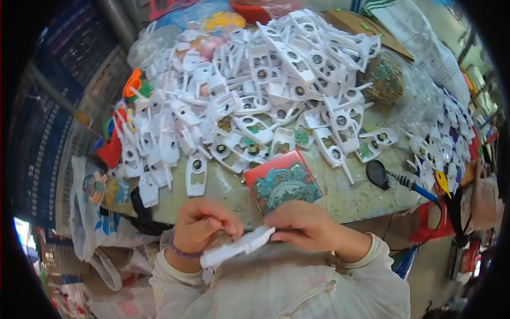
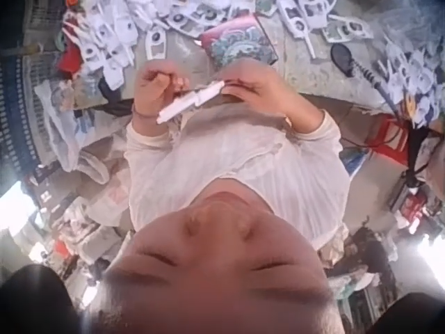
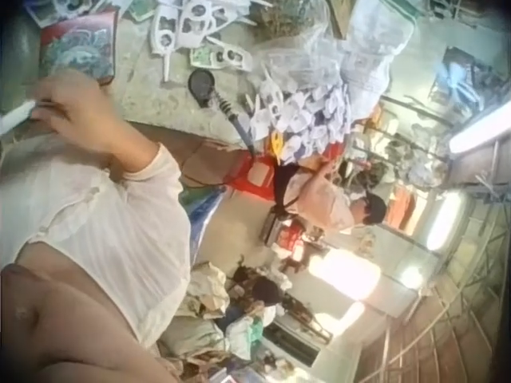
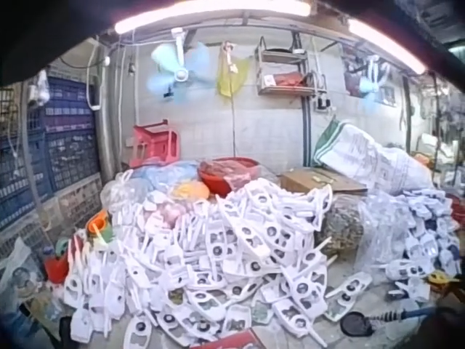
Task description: Soldering electronic components and wires onto small circuit boards for toy assembly.
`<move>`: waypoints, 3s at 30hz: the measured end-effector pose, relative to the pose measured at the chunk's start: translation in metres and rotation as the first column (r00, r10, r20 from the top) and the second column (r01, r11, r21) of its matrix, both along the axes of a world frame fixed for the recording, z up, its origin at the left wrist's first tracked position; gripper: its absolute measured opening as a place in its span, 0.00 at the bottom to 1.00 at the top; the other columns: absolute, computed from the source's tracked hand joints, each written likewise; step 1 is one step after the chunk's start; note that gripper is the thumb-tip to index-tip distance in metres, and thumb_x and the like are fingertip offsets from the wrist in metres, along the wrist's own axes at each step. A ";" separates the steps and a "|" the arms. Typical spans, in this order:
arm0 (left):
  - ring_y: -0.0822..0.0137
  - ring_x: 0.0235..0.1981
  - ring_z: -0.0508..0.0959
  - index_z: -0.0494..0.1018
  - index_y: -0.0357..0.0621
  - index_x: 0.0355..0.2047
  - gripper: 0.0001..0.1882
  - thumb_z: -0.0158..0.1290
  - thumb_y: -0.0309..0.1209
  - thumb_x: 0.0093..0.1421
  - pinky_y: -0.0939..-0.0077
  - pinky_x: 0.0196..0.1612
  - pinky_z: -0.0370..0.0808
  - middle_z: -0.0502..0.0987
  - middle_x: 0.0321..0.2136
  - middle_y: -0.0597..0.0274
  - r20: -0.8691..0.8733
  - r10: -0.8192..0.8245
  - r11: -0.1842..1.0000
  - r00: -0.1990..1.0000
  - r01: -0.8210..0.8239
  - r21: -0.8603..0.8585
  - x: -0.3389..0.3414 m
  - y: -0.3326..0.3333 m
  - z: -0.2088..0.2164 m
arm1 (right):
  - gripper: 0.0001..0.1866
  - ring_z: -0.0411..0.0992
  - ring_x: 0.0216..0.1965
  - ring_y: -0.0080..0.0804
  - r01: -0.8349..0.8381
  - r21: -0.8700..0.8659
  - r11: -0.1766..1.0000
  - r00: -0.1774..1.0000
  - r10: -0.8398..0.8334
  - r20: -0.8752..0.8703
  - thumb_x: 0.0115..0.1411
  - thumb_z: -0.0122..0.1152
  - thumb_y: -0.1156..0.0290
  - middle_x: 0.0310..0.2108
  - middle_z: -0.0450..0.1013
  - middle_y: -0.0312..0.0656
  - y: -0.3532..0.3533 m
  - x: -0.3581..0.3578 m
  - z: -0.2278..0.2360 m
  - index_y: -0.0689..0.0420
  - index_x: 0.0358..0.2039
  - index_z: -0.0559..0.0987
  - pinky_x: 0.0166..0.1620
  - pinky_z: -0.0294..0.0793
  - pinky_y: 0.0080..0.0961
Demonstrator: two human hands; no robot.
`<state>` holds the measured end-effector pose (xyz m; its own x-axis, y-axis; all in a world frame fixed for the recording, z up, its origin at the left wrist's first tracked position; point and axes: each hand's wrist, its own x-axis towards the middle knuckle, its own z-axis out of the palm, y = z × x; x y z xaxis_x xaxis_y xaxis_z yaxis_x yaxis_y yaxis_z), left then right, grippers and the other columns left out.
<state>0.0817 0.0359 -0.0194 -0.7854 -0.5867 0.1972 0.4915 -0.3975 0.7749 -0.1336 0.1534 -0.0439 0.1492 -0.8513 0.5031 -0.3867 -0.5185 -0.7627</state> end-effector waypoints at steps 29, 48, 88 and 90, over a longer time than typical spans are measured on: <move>0.75 0.32 0.76 0.76 0.36 0.33 0.04 0.55 0.23 0.58 0.82 0.36 0.72 0.78 0.29 0.62 0.427 0.606 0.783 0.671 -0.410 -0.467 -0.013 -0.010 -0.075 | 0.33 0.74 0.42 0.46 0.418 0.380 0.825 0.811 -0.151 -0.565 0.49 0.64 0.46 0.41 0.76 0.52 -0.188 -0.074 -0.011 0.63 0.43 0.77 0.47 0.72 0.34; 0.64 0.51 0.71 0.68 0.41 0.53 0.30 0.63 0.30 0.50 0.71 0.53 0.67 0.71 0.51 0.55 0.314 0.498 0.658 0.808 -0.116 -0.744 0.003 -0.055 -0.048 | 0.24 0.71 0.39 0.24 0.125 0.666 0.735 0.984 -0.176 0.010 0.52 0.57 0.64 0.41 0.73 0.40 -0.149 -0.081 0.082 0.63 0.48 0.73 0.45 0.70 0.23; 0.76 0.33 0.77 0.70 0.39 0.44 0.17 0.59 0.21 0.54 0.83 0.34 0.73 0.77 0.35 0.62 0.496 0.199 0.857 0.845 0.096 -0.507 -0.042 -0.001 -0.017 | 0.24 0.72 0.42 0.43 0.233 -0.243 0.942 0.872 -0.313 -0.377 0.46 0.58 0.80 0.49 0.70 0.45 -0.011 -0.009 0.019 0.56 0.48 0.76 0.41 0.72 0.33; 0.76 0.32 0.77 0.70 0.40 0.45 0.18 0.60 0.22 0.53 0.82 0.33 0.73 0.78 0.35 0.63 0.480 0.252 0.787 0.841 0.111 -0.607 -0.043 -0.002 -0.013 | 0.26 0.71 0.44 0.41 0.125 -0.257 0.958 0.837 -0.241 -0.492 0.49 0.57 0.76 0.56 0.65 0.45 -0.008 -0.006 0.019 0.56 0.52 0.73 0.43 0.72 0.32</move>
